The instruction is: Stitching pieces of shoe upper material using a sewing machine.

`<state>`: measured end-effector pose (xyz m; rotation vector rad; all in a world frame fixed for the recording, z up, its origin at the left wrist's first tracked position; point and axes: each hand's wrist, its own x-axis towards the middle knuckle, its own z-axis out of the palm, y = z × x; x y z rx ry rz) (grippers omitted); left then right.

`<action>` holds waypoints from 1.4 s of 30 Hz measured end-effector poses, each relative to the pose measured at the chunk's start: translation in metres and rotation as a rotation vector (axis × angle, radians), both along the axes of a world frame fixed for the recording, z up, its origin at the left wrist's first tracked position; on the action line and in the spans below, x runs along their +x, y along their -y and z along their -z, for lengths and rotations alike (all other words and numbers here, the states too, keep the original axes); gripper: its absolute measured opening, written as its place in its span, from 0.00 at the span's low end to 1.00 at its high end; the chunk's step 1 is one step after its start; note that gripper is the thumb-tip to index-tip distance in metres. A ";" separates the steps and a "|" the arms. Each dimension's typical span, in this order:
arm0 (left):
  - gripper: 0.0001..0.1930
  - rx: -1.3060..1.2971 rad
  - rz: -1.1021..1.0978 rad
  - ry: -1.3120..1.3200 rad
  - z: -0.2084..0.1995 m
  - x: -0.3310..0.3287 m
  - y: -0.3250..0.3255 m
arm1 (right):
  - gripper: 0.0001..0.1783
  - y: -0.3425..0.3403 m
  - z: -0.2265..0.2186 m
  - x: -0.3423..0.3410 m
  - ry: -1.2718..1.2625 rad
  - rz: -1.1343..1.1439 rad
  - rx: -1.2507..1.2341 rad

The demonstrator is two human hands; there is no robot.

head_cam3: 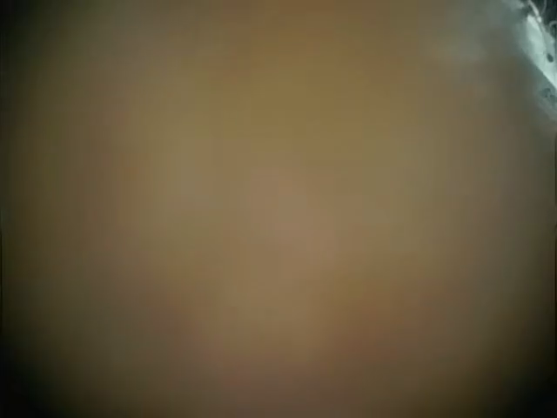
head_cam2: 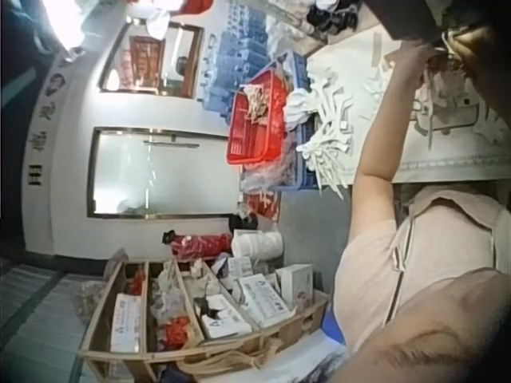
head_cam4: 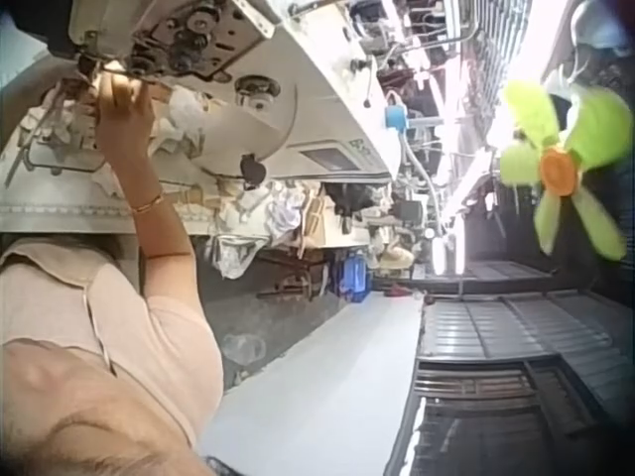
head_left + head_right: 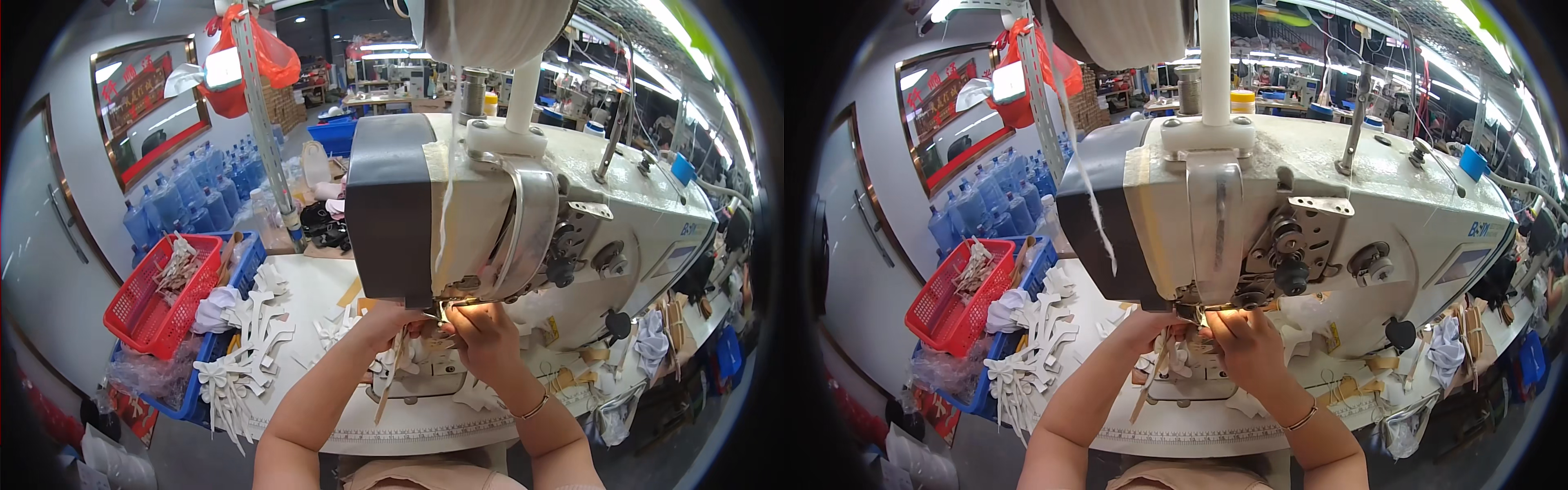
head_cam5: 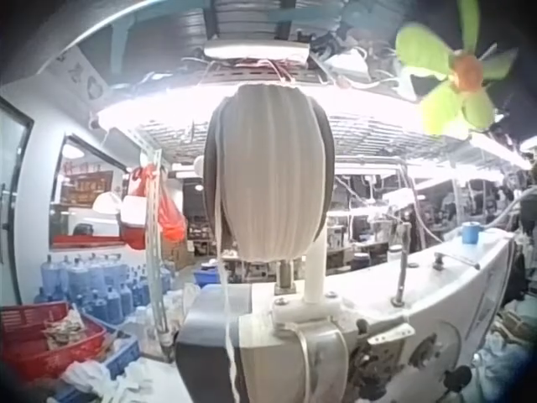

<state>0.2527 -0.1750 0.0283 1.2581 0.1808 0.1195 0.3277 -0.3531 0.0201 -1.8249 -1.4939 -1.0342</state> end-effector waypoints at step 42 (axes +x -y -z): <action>0.09 0.923 -0.513 0.295 0.034 -0.008 -0.007 | 0.11 0.014 -0.016 0.002 -0.298 -0.164 0.057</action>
